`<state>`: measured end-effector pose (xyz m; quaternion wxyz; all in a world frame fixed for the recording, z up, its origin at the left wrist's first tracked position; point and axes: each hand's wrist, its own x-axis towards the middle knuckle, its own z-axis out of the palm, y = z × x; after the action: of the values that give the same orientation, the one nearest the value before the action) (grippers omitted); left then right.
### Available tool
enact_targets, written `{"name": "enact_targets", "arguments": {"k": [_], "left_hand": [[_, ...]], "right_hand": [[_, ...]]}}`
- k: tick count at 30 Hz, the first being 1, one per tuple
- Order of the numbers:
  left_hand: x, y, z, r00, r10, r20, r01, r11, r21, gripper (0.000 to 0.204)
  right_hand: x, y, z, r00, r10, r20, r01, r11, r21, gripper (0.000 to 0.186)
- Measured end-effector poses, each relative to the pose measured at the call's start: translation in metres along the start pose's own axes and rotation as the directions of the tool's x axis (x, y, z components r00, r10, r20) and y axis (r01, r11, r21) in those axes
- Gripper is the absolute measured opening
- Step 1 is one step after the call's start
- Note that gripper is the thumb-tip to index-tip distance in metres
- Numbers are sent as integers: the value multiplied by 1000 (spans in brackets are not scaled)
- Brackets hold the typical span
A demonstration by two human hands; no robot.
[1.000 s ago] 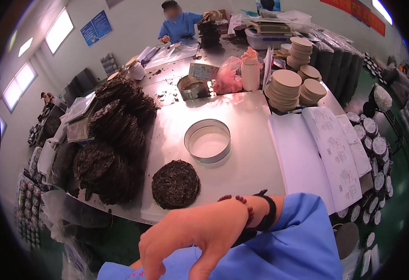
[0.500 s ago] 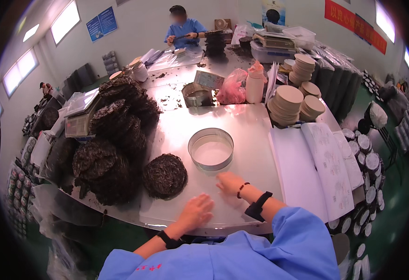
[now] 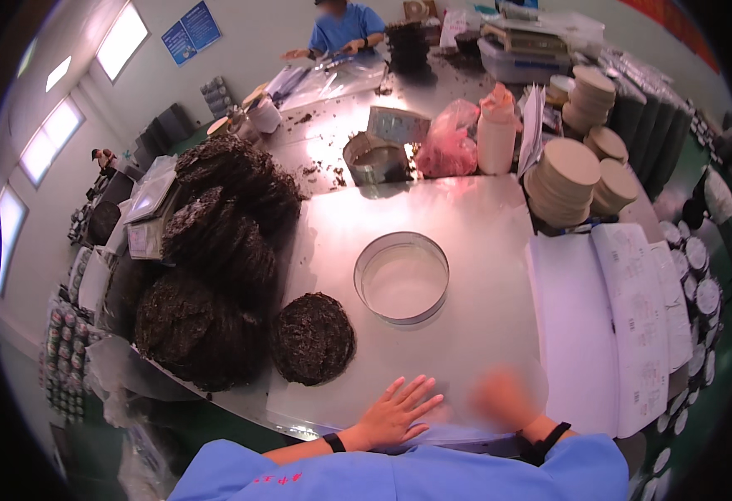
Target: The person weighs several compressed tea cakes one by one using a digital scale, then wraps each cake in plastic and applies a label.
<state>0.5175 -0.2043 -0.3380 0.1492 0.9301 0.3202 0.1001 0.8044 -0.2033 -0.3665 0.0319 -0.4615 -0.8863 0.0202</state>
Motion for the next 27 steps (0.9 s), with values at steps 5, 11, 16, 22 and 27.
{"name": "enact_targets", "arguments": {"k": [5, 11, 16, 22, 27], "left_hand": [[4, 2, -8, 995, -40, 91, 42, 999, -19, 64], [0, 6, -4, 998, -54, 14, 54, 998, 19, 65], [0, 2, 6, 995, -20, -100, 26, 998, 57, 67], [-6, 0, 12, 992, -1, -126, 13, 996, 89, 68], [-9, -6, 7, 995, -50, -86, 49, 999, -20, 71]], "right_hand": [[-20, 4, 46, 956, -69, -286, 76, 997, 15, 7], [-11, 13, 6, 979, -156, -131, 181, 962, 206, 13], [-9, 30, 5, 947, -317, 45, 311, 944, 112, 11], [-14, 10, 7, 977, -214, -18, 211, 971, -111, 9], [-7, -7, -10, 996, -86, 35, 88, 994, -68, 9]]}}
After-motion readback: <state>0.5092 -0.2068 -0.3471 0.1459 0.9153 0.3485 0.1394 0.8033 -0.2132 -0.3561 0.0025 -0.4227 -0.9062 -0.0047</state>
